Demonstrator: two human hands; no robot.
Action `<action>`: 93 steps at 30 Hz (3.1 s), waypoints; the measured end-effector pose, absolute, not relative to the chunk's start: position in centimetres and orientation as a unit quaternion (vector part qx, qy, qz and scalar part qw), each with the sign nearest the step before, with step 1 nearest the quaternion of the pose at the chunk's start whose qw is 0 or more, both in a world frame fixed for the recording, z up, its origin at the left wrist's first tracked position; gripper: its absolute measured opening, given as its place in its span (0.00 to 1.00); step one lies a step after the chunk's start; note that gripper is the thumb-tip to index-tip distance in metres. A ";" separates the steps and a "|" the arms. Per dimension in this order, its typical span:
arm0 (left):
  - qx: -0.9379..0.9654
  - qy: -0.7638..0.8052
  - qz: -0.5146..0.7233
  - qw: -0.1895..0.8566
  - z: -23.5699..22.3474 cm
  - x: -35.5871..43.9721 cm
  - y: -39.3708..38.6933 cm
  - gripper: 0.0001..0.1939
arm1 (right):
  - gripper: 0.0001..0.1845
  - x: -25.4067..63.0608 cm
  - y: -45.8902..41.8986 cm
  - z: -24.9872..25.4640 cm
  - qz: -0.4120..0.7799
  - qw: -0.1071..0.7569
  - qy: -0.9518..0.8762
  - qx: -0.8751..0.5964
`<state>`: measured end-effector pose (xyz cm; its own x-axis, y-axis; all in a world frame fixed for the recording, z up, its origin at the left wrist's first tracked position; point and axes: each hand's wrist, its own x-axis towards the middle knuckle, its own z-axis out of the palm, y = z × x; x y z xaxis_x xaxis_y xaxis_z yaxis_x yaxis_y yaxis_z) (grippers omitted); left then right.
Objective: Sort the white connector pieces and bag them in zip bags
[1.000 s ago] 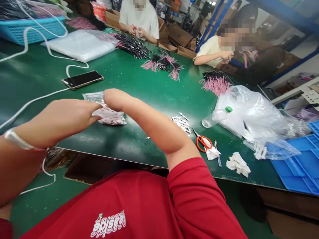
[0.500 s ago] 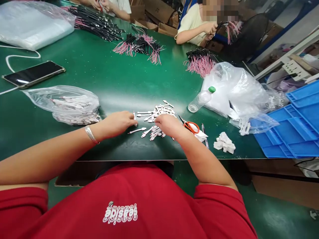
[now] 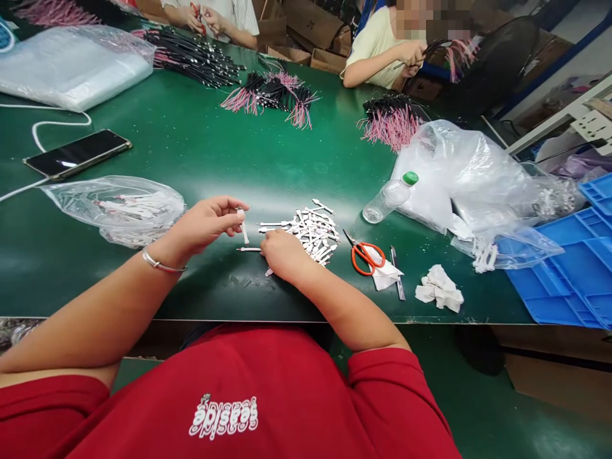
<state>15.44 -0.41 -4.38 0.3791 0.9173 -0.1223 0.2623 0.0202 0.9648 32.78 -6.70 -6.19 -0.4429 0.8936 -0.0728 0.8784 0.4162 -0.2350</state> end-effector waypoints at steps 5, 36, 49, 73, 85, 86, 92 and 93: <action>0.480 0.435 0.354 0.675 -5.4 16.0 -1.4 0.19 | 0.23 33.8 -7.2 -7.0 0.355 0.321 -0.649 -0.591; 0.588 0.398 0.139 0.690 -6.0 15.8 -2.3 0.18 | 0.14 34.2 -7.5 -6.4 0.549 0.407 -0.454 -0.572; 0.370 0.513 0.372 0.679 -5.5 14.8 -0.1 0.05 | 0.09 31.9 -7.1 -7.0 0.181 0.129 -0.795 -0.564; 0.413 0.356 0.208 0.812 -6.9 16.2 -2.5 0.16 | 0.16 33.7 -6.1 -7.1 0.576 0.515 -0.403 -0.490; 0.320 0.458 0.319 0.766 -6.5 16.1 -0.9 0.08 | 0.11 35.3 -3.3 -7.5 0.165 0.225 -0.733 -0.621; 0.309 0.459 0.334 0.763 -6.5 16.0 -0.6 0.09 | 0.12 35.1 -3.0 -7.4 0.121 0.160 -0.774 -0.600; 0.280 0.444 0.378 0.762 -7.1 15.7 -0.3 0.07 | 0.15 31.6 -2.3 -6.4 0.013 -0.078 -0.861 -0.502; 0.281 0.443 0.381 0.762 -7.1 15.8 -0.3 0.06 | 0.15 31.2 -2.0 -6.2 0.006 -0.086 -0.862 -0.500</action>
<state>15.78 -0.28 -7.15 0.3183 0.8284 -0.4609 -0.3310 0.5527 0.7648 31.19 -2.03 -6.25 -0.4850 0.8609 -0.1536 0.8631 0.4995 0.0750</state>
